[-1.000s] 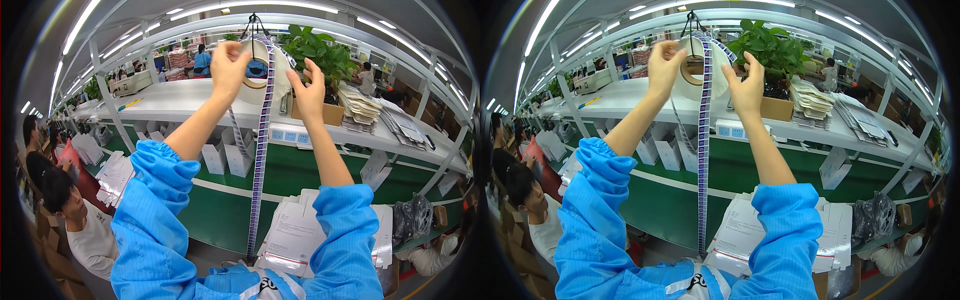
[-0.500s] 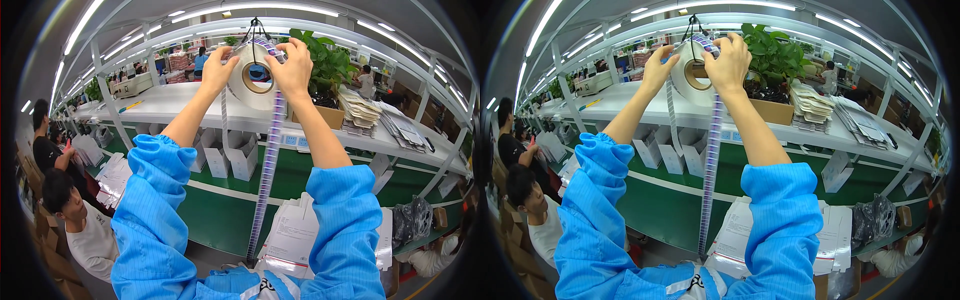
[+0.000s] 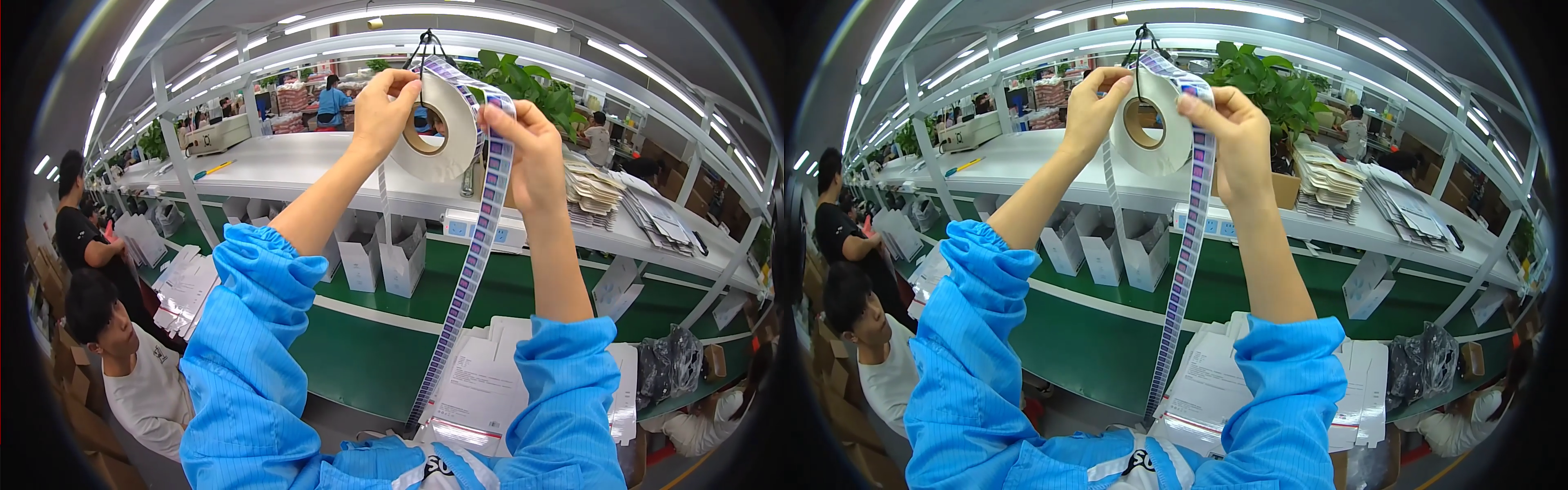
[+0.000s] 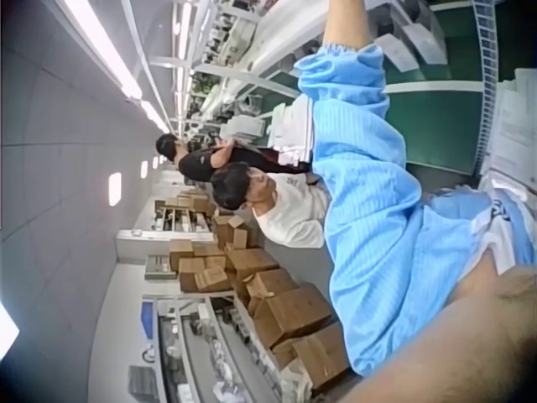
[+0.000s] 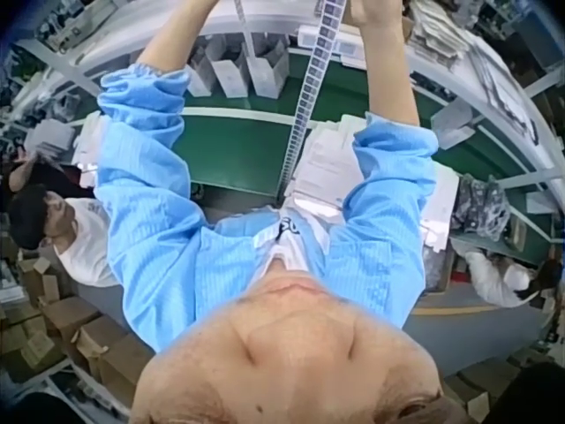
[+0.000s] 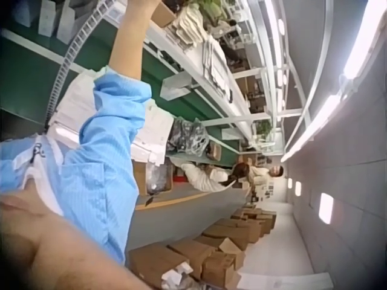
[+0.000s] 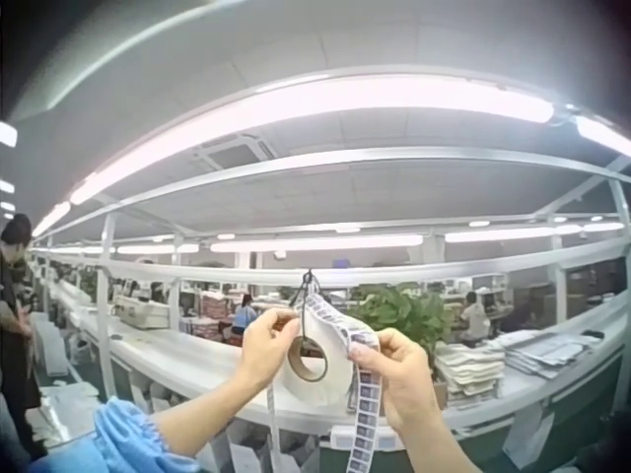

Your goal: Applying labels to and folding white cardboard boxes on an assembly line.

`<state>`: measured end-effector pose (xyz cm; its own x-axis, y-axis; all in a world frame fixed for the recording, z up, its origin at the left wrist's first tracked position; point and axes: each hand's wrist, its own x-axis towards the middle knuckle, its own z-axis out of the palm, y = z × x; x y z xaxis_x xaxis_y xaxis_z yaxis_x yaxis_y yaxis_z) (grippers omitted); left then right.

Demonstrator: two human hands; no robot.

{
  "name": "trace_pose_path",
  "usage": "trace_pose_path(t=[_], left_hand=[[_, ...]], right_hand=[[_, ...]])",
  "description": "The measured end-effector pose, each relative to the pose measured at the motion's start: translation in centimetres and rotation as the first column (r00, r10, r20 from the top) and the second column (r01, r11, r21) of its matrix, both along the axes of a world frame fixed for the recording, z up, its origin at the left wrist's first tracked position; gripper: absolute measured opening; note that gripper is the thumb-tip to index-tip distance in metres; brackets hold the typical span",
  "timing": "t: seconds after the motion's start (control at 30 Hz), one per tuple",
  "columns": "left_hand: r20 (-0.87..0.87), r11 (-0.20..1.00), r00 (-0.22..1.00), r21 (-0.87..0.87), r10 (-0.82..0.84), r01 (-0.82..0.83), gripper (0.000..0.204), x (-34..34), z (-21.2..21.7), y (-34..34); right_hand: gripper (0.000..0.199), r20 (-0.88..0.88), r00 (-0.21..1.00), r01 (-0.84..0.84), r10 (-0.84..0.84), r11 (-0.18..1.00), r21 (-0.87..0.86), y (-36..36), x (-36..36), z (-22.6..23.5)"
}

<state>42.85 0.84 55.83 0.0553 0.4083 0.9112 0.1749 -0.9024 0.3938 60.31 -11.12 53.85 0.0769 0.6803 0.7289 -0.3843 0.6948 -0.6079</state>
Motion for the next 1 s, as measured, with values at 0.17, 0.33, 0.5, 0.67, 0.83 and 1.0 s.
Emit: trace_pose_path(t=[0.17, 0.33, 0.5, 0.67, 0.83, 1.0], left_hand=[[0.292, 0.638, 0.793, -0.476, -0.535, 0.606, 0.032, 0.8, 0.2, -3.1], [0.359, 0.439, 0.669, -0.541, -0.651, 0.717, 0.036, 1.4, 0.6, -5.0], [0.129, 0.952, 0.987, -0.278, -0.095, 0.128, 0.041, -1.2, -0.7, 2.2], [-0.102, 0.873, 0.867, 0.052, 0.489, -0.486, 0.045, -3.5, -1.5, 5.2], [-0.050, 0.699, 0.731, 0.341, 0.681, -0.628, 0.044, -4.5, -0.6, 6.4], [-0.021, 0.977, 1.000, -0.211, 0.018, -0.022, 0.038, -1.0, 1.2, 0.5]], right_hand=[[0.019, 0.239, 0.970, 0.038, -0.042, 0.999, 0.019, -3.0, -0.3, -3.0], [0.017, 0.344, 0.939, 0.047, -0.025, 0.997, -0.057, -3.6, 0.0, -4.5], [0.017, 0.331, 0.940, 0.093, -0.080, 0.995, -0.021, -3.0, 1.3, -2.9], [0.021, 0.280, 0.939, 0.189, -0.198, 0.980, 0.060, -0.4, 3.2, -1.8], [0.024, 0.202, 0.975, 0.098, -0.087, 0.994, -0.041, 2.3, 4.4, -0.4], [0.023, 0.405, 0.852, 0.312, -0.331, 0.943, 0.114, 5.7, 3.5, 1.0]])
